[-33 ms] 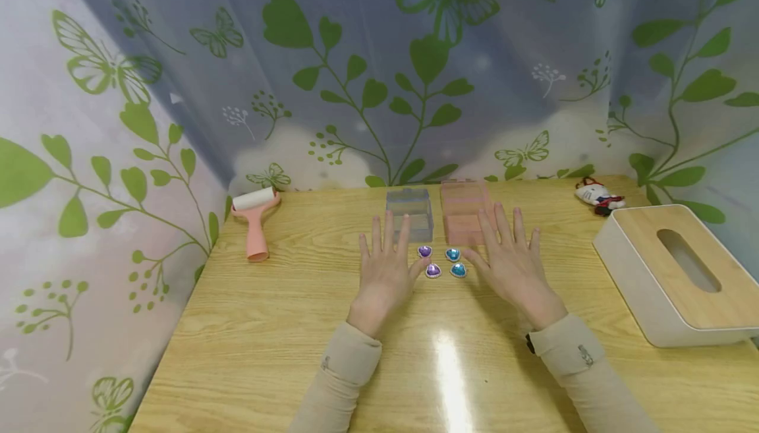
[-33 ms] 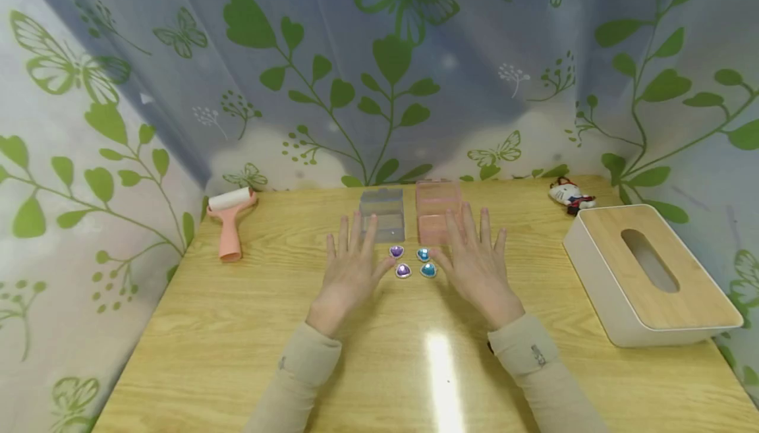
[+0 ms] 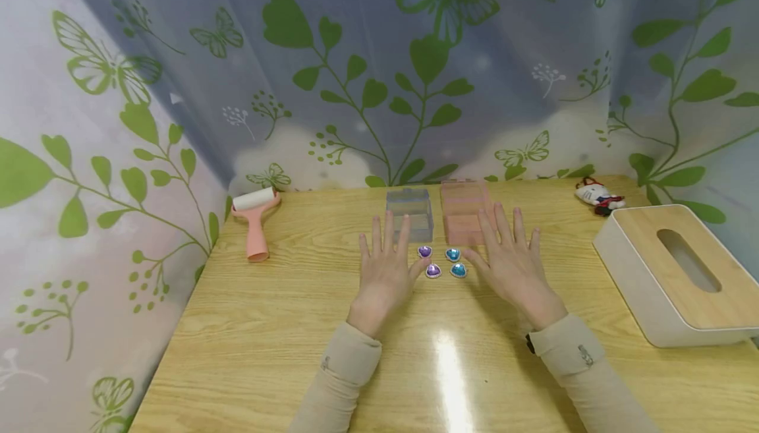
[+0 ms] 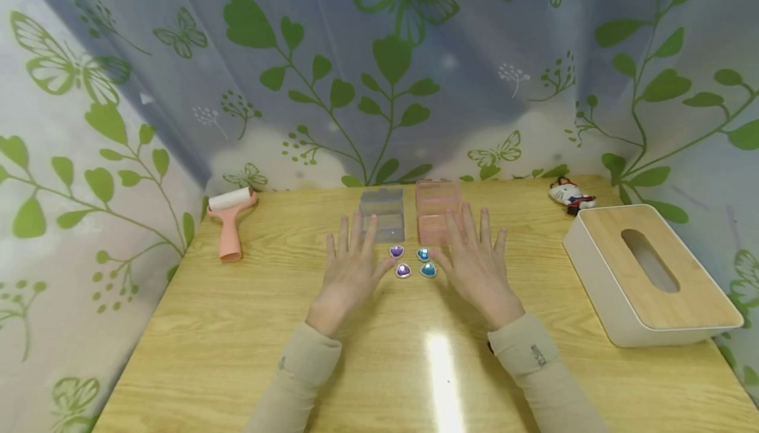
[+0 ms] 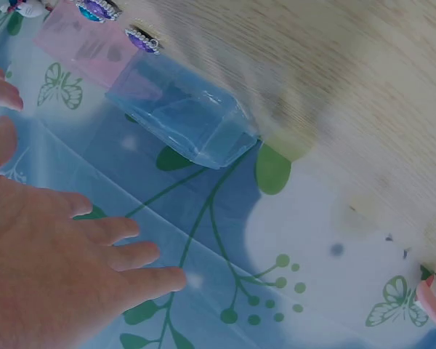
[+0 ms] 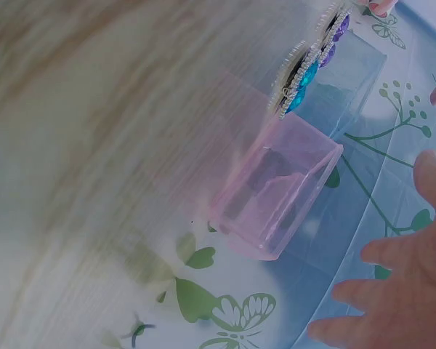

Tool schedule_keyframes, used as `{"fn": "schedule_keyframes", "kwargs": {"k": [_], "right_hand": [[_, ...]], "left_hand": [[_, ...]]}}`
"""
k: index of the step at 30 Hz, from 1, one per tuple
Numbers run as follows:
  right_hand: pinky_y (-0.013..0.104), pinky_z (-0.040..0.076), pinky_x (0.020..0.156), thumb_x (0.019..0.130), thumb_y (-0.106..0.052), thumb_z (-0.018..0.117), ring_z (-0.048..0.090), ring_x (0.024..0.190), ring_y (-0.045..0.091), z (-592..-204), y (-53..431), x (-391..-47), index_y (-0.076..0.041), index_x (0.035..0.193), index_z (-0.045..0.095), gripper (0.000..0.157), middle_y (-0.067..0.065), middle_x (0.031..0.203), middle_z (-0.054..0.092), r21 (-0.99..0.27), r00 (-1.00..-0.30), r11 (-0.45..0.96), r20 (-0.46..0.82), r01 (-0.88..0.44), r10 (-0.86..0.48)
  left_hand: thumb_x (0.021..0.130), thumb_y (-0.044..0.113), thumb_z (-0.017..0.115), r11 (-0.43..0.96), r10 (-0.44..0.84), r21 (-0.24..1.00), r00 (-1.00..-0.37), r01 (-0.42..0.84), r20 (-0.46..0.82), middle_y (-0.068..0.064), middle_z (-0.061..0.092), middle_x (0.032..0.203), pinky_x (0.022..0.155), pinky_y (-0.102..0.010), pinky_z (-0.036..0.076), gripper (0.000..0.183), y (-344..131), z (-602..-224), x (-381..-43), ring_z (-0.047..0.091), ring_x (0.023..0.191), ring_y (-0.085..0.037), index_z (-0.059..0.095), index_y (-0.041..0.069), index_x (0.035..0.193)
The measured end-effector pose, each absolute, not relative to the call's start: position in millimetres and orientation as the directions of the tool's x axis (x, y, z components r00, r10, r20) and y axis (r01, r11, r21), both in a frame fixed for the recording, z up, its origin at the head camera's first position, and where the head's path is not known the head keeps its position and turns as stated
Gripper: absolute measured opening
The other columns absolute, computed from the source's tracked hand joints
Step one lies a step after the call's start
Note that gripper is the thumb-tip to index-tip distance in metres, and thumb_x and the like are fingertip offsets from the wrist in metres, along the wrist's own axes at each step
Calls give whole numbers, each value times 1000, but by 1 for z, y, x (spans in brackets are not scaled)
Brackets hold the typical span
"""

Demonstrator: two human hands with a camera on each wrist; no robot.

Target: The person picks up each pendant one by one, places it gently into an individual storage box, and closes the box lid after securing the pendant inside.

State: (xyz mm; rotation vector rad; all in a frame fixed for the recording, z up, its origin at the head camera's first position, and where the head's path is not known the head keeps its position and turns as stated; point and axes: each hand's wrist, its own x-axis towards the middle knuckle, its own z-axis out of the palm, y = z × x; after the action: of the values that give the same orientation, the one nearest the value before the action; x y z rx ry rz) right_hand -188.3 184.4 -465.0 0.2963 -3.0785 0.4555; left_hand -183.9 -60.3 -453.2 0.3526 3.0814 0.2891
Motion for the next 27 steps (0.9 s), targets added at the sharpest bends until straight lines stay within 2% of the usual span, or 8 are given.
{"fn": "schedule_keyframes", "kwargs": {"k": [8,10,12,15,17,21,25,27], "right_hand": [[81,-4,123,109,-57,45,-10,162,51,-465,183,-190,-16,171,5,85,18,178,-5,-293,-972,928,99,-232,-211],[82,4,123,108,-54,50,1,161,55,-466,183,-191,-14,170,11,84,24,177,7,-282,-965,926,147,-253,-219],[81,23,121,106,-45,59,24,155,58,-467,182,-193,-10,167,24,78,30,168,28,-278,-947,916,223,-289,-231],[65,57,96,100,-25,73,60,121,52,-467,181,-198,-4,148,53,56,29,138,60,-243,-889,887,350,-392,-296],[48,62,72,93,-9,80,69,97,41,-466,179,-204,-4,133,66,42,23,117,70,-212,-847,859,386,-466,-365],[28,53,55,89,8,75,69,76,20,-466,177,-217,-13,129,72,45,11,106,77,-153,-834,828,233,-539,-500],[25,51,57,92,5,66,53,58,8,-473,176,-228,-20,136,69,50,3,93,76,-141,-825,813,59,-565,-562],[25,47,55,94,0,67,45,55,7,-476,176,-232,-21,133,70,45,2,87,73,-144,-807,797,34,-587,-589]], "left_hand": [[106,67,33,962,226,162,-974,221,-11,-12,-17,177,133,-64,1,88,-61,-456,-186,-13,165,-37,-7,23,170],[107,65,37,956,225,192,-974,221,2,-13,-14,178,133,-64,1,87,-62,-456,-186,-10,166,-38,-4,21,171],[107,62,40,944,226,242,-974,225,23,-15,-9,178,133,-64,4,87,-65,-455,-188,-5,166,-40,0,19,171],[108,61,41,908,246,343,-969,241,32,-18,-4,179,134,-62,6,87,-71,-450,-193,-1,166,-42,2,15,171],[108,59,43,874,255,420,-966,244,32,-19,-1,178,135,-60,9,87,-77,-446,-201,2,166,-43,3,14,171],[108,52,53,788,230,583,-973,197,18,-19,8,178,132,-60,23,86,-89,-441,-218,14,164,-41,6,18,171],[106,46,59,700,188,706,-982,111,-33,-18,20,175,128,-60,33,84,-97,-446,-233,29,160,-40,13,18,170],[106,45,61,677,183,732,-981,83,-58,-18,22,175,130,-58,30,84,-98,-451,-240,29,160,-40,15,14,170]]}}
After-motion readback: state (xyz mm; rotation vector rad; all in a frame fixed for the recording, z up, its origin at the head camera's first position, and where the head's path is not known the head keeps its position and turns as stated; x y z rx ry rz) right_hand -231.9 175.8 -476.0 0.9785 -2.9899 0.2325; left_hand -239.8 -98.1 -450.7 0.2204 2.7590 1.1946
